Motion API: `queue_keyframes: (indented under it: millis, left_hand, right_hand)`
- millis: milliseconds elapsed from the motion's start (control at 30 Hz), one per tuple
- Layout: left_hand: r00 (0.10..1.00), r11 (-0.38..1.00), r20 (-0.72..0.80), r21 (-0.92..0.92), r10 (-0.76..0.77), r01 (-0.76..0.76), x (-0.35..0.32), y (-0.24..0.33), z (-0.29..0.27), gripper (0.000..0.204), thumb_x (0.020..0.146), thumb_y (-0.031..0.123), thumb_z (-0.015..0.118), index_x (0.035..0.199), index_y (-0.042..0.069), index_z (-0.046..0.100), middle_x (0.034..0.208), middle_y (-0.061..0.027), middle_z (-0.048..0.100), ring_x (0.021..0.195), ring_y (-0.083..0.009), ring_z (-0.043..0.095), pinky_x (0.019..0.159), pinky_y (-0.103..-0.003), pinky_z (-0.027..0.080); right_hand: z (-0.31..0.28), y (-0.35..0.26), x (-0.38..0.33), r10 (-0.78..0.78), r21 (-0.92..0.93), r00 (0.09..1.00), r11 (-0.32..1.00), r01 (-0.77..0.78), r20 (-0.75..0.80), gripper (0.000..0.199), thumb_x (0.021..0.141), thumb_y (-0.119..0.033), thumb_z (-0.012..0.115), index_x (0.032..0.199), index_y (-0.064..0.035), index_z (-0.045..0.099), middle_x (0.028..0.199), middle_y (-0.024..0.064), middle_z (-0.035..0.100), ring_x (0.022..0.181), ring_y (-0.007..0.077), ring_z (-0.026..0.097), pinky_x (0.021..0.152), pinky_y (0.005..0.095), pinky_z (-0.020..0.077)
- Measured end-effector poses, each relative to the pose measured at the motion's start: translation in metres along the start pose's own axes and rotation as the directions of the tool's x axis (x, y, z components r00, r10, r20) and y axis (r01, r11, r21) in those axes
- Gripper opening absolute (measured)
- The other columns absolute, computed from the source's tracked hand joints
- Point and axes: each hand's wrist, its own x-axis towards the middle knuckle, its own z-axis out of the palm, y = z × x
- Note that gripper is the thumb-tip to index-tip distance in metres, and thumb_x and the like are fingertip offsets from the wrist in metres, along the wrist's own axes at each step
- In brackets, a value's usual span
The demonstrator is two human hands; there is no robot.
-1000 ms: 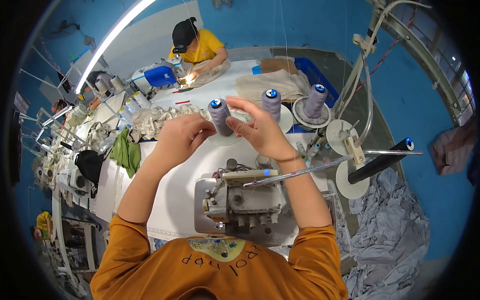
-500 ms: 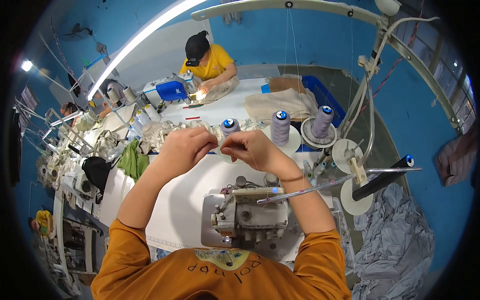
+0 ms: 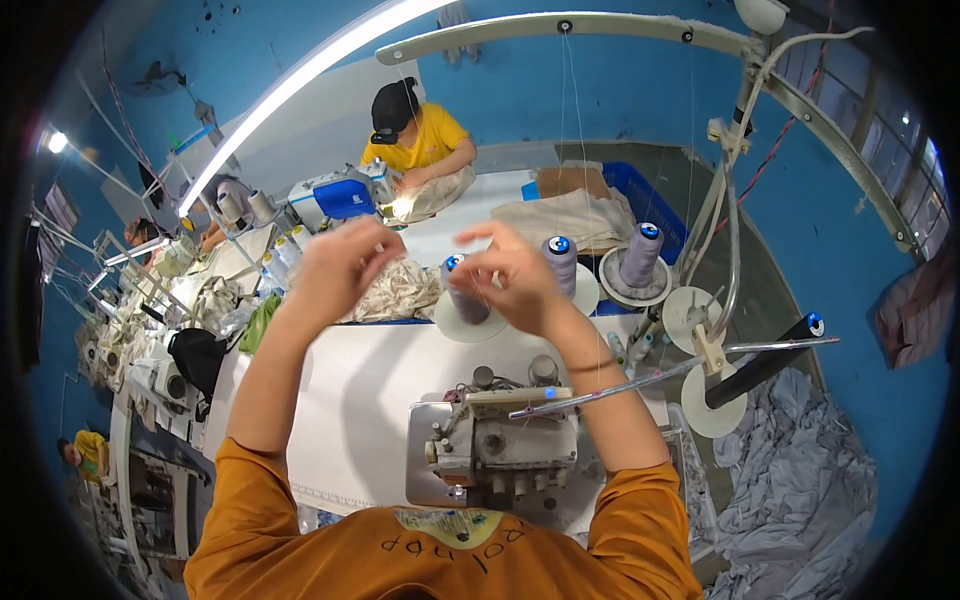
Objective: The recorder is selecting thread spools from a bag and threading an industrial sewing machine.
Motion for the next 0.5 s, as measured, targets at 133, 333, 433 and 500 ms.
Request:
queue_keyframes:
  millis: [133, 333, 433, 500]
  left_hand:
    - [0.997, 0.996, -0.065, 0.076, -0.041, 0.046, 0.027, -0.011, -0.022, 0.009, 0.086, 0.01, 0.064, 0.094, 0.009, 0.065, 0.079, -0.0073, 0.062, 0.063, -0.0217, 0.061, 0.058, -0.031, 0.047]
    - [0.989, 0.996, 0.146, 0.078, 0.026, -0.037, 0.066, -0.002, -0.027, 0.033, 0.092, 0.018, 0.056, 0.125, 0.018, 0.06, 0.087, -0.0119, 0.066, 0.067, -0.0302, 0.062, 0.063, -0.038, 0.048]
    - [0.981, 0.993, 0.17, 0.057, 0.093, -0.104, 0.074, -0.014, -0.021, 0.03, 0.093, 0.024, 0.054, 0.121, 0.015, 0.061, 0.086, -0.013, 0.067, 0.076, -0.03, 0.064, 0.068, -0.037, 0.05]
    - [0.966, 0.973, 0.134, -0.096, 0.222, -0.21, 0.079, -0.021, -0.011, 0.025, 0.092, 0.024, 0.057, 0.113, 0.011, 0.065, 0.087, -0.0121, 0.068, 0.079, -0.0271, 0.065, 0.072, -0.037, 0.051]
  right_hand:
    - [-0.002, -0.009, 0.041, 0.094, 0.137, 0.953, 0.989, -0.056, -0.289, 0.015, 0.083, -0.014, 0.072, 0.091, -0.0023, 0.072, 0.122, 0.0084, 0.058, 0.061, 0.003, 0.041, 0.058, 0.0193, 0.0375]
    - [0.002, -0.003, 0.077, 0.141, 0.283, 0.955, 0.957, -0.064, -0.261, 0.013, 0.086, -0.012, 0.07, 0.093, -0.0009, 0.071, 0.095, -0.0006, 0.065, 0.064, 0.0015, 0.039, 0.057, 0.0178, 0.035]
    - [0.003, -0.014, 0.067, 0.147, 0.229, 0.964, 0.969, -0.095, -0.222, 0.014, 0.086, -0.014, 0.07, 0.091, -0.0008, 0.072, 0.084, 0.0016, 0.066, 0.065, 0.0033, 0.045, 0.06, 0.0186, 0.0382]
    - [0.004, -0.02, 0.059, 0.166, 0.359, 0.966, 0.929, -0.085, -0.199, 0.014, 0.087, -0.014, 0.069, 0.092, -0.0002, 0.071, 0.085, 0.0013, 0.066, 0.068, 0.0033, 0.047, 0.061, 0.0186, 0.039]
